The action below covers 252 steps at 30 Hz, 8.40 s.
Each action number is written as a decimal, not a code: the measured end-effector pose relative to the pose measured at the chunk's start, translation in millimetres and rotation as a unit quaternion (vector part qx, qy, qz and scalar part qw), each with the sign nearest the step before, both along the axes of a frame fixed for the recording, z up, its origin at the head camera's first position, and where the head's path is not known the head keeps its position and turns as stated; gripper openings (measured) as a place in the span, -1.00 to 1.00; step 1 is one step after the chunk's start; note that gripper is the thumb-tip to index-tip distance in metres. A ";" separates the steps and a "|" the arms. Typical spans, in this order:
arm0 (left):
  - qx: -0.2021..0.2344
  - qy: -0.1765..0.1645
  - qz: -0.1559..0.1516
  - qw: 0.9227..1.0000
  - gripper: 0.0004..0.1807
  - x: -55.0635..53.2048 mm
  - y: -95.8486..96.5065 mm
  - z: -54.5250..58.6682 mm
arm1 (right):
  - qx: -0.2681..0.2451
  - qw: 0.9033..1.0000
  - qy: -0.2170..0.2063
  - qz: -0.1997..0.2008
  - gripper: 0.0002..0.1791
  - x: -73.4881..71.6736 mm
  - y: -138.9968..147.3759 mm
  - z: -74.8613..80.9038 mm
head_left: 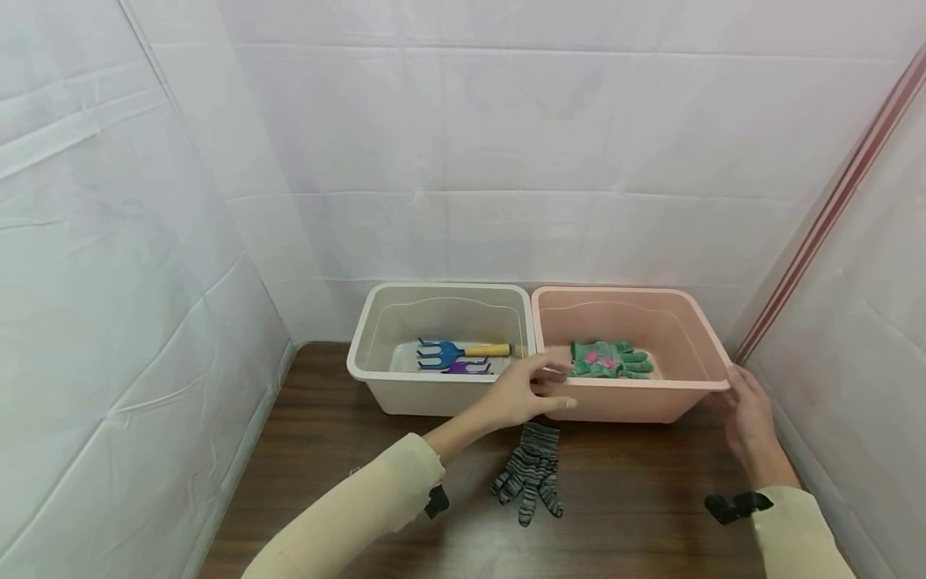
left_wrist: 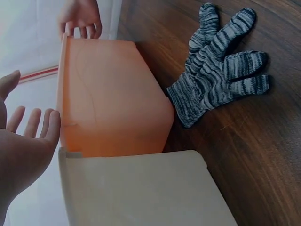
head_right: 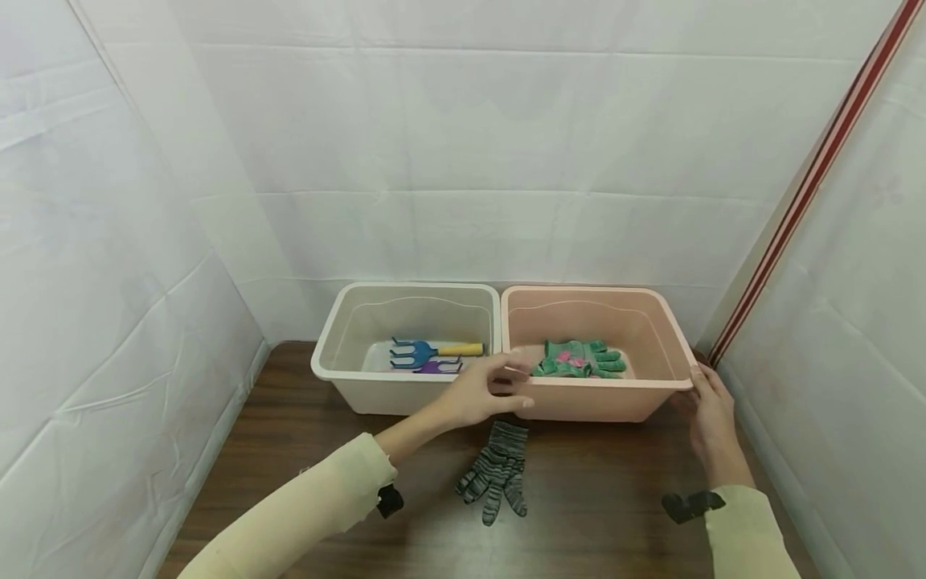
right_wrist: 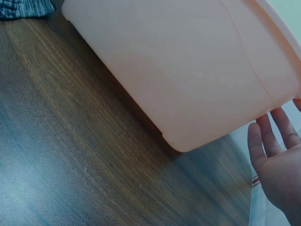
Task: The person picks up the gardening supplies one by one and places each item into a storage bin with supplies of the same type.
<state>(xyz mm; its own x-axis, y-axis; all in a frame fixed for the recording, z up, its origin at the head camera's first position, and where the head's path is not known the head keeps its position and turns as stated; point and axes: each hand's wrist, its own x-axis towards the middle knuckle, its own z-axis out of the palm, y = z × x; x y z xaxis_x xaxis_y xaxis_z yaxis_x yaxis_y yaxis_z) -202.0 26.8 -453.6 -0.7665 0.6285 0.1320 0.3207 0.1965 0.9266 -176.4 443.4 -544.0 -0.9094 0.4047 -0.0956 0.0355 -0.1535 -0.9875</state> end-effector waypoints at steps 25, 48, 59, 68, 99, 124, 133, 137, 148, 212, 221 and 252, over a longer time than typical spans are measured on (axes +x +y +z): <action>0.035 -0.009 -0.014 0.999 -0.47 6.2 -10.6 -17.2 | -0.028 0.999 0.013 -0.008 -0.55 0.8 0.3 1.9; -0.031 -0.035 -0.031 0.998 -0.47 17.9 -26.9 -49.0 | -0.031 0.999 0.016 -0.002 -0.50 3.0 0.3 0.5; -0.062 -0.034 -0.014 0.997 -0.45 21.0 -27.3 -73.0 | -0.034 0.999 0.020 -0.002 -0.51 2.1 1.2 0.1; -0.088 -0.040 0.000 0.995 -0.43 21.2 -26.9 -88.3 | -0.030 0.999 0.016 -0.002 -0.48 1.3 0.7 0.9; -0.201 0.028 0.014 0.979 -0.31 33.1 -21.7 -125.1 | -0.010 1.000 -0.004 -0.015 -0.44 -2.5 0.2 0.4; -0.254 0.105 0.008 0.961 -0.41 31.3 -19.6 -140.8 | -0.008 1.000 0.001 0.004 -0.40 0.3 1.5 0.3; -0.227 0.102 0.006 0.969 -0.52 22.1 -23.4 -155.3 | -0.017 1.000 0.006 -0.001 -0.44 1.7 0.1 -1.0; -0.228 0.106 0.000 0.968 -0.57 22.1 -25.0 -151.2 | -0.017 1.000 0.005 0.000 -0.46 2.0 0.2 -2.1; -0.240 0.092 -0.003 0.966 -0.66 24.5 -21.8 -141.5 | -0.013 1.000 0.004 0.009 -0.41 3.8 0.6 0.6; -0.123 0.127 -0.058 0.983 -0.78 19.2 -5.0 -68.3 | -0.010 1.000 -0.014 -0.016 -0.38 -1.3 0.8 -1.9; -0.089 0.104 -0.056 0.989 -0.81 18.0 1.6 -50.1 | -0.007 0.999 -0.026 -0.021 -0.35 -1.7 -0.6 -1.6; -0.043 0.109 -0.043 0.992 -0.80 5.5 7.4 -2.7 | -0.031 0.999 0.007 -0.003 -0.40 1.5 3.2 -2.2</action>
<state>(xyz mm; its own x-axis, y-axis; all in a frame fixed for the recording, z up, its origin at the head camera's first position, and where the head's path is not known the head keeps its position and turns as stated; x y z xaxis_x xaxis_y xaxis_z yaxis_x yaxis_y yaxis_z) -196.6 34.2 -456.3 -0.6689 0.7060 0.2328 0.5311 0.2348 0.8141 -175.0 446.6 -546.2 -0.9080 0.4047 -0.1084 0.0208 -0.2148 -0.9764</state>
